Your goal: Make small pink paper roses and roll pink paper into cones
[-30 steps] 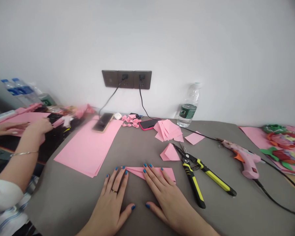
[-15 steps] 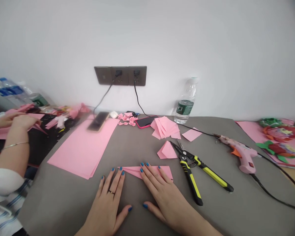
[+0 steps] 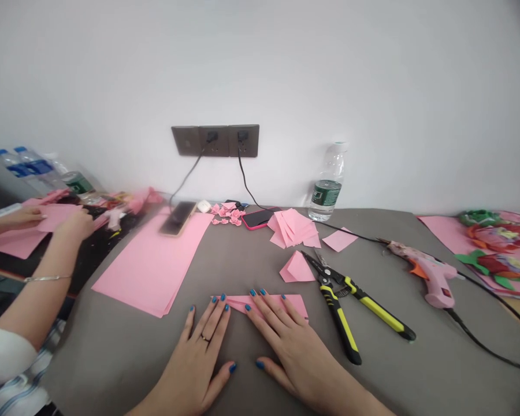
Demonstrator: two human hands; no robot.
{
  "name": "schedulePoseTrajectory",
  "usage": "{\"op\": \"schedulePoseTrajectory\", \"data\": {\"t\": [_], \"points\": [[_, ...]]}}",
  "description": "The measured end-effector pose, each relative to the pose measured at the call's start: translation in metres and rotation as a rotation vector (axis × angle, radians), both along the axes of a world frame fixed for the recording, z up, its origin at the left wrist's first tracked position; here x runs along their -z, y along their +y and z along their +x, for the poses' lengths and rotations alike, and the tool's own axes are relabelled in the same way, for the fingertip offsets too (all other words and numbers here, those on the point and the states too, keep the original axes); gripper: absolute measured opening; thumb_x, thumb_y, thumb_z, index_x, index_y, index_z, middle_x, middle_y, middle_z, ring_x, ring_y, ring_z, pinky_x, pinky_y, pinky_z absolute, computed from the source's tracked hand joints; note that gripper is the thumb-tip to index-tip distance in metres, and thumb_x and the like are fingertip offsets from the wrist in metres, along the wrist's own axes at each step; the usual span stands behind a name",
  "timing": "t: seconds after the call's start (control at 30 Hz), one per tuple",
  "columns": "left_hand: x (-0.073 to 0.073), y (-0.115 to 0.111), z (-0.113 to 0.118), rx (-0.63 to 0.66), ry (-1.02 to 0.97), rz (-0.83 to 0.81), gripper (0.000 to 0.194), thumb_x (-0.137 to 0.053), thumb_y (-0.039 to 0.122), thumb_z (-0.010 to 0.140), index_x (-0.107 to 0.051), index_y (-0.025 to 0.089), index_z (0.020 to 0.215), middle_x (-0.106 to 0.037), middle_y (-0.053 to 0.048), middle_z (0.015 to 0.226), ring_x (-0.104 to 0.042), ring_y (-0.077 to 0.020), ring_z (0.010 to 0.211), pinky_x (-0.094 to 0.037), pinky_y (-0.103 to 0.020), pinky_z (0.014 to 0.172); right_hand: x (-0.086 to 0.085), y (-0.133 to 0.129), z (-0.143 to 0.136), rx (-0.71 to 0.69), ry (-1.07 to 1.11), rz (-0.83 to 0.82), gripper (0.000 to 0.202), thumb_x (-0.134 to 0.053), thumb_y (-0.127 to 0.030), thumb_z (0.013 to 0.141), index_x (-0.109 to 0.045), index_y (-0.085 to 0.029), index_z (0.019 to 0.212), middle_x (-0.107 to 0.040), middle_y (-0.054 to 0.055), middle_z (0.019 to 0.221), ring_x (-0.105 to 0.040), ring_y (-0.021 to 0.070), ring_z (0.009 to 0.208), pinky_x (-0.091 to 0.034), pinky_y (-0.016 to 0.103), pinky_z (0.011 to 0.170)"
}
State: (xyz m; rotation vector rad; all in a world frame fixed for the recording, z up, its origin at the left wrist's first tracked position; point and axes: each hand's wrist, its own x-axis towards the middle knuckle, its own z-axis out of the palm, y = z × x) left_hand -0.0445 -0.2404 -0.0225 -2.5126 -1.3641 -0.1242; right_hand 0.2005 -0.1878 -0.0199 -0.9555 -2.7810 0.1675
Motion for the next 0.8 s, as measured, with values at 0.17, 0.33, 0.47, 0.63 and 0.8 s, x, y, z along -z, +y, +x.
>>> {"op": "schedulePoseTrajectory", "data": {"t": [0.17,0.33,0.47,0.63,0.8], "points": [[0.001,0.008,0.004,-0.014,0.005,0.016,0.071,-0.042,0.051,0.096,-0.033,0.005,0.150,-0.040,-0.016,0.155,-0.031,-0.0298,0.143,-0.010,-0.048,0.116,-0.002,0.002,0.001,0.003,-0.001,-0.001,0.072,-0.060,-0.033,0.089,-0.032,-0.016,0.153,-0.033,0.011,0.158,-0.039,0.0326,0.141,-0.037,0.050,0.111],[-0.001,0.012,0.007,-0.019,-0.023,0.044,0.067,-0.038,0.054,0.097,-0.041,0.009,0.147,-0.049,-0.013,0.150,-0.038,-0.0277,0.138,-0.012,-0.046,0.115,-0.004,0.003,0.004,-0.020,-0.001,-0.030,0.074,-0.061,-0.033,0.089,-0.029,-0.017,0.155,-0.035,0.009,0.158,-0.037,0.0322,0.142,-0.036,0.050,0.112],[0.000,0.013,0.010,-0.026,-0.045,0.058,0.068,-0.038,0.057,0.096,-0.044,0.010,0.145,-0.052,-0.014,0.147,-0.040,-0.0286,0.136,-0.016,-0.045,0.114,-0.004,0.008,0.006,-0.044,-0.007,-0.040,0.070,-0.058,-0.031,0.091,-0.032,-0.015,0.153,-0.036,0.010,0.157,-0.038,0.0332,0.141,-0.038,0.052,0.110],[0.002,0.013,0.010,-0.018,-0.067,0.053,0.071,-0.041,0.057,0.096,-0.040,0.009,0.148,-0.052,-0.015,0.147,-0.041,-0.0297,0.135,-0.019,-0.045,0.112,0.002,0.019,0.009,-0.058,0.004,0.002,0.056,-0.042,-0.007,0.093,-0.042,-0.015,0.148,-0.046,0.007,0.152,-0.046,0.0259,0.138,-0.043,0.045,0.109],[0.000,0.016,0.009,-0.015,-0.095,0.044,0.072,-0.043,0.057,0.095,-0.037,0.010,0.149,-0.056,-0.014,0.143,-0.045,-0.0295,0.131,-0.024,-0.043,0.109,0.003,0.021,0.011,-0.063,0.056,0.076,0.049,-0.039,-0.007,0.096,-0.049,-0.018,0.143,-0.052,0.008,0.148,-0.048,0.0243,0.136,-0.045,0.042,0.106]]}}
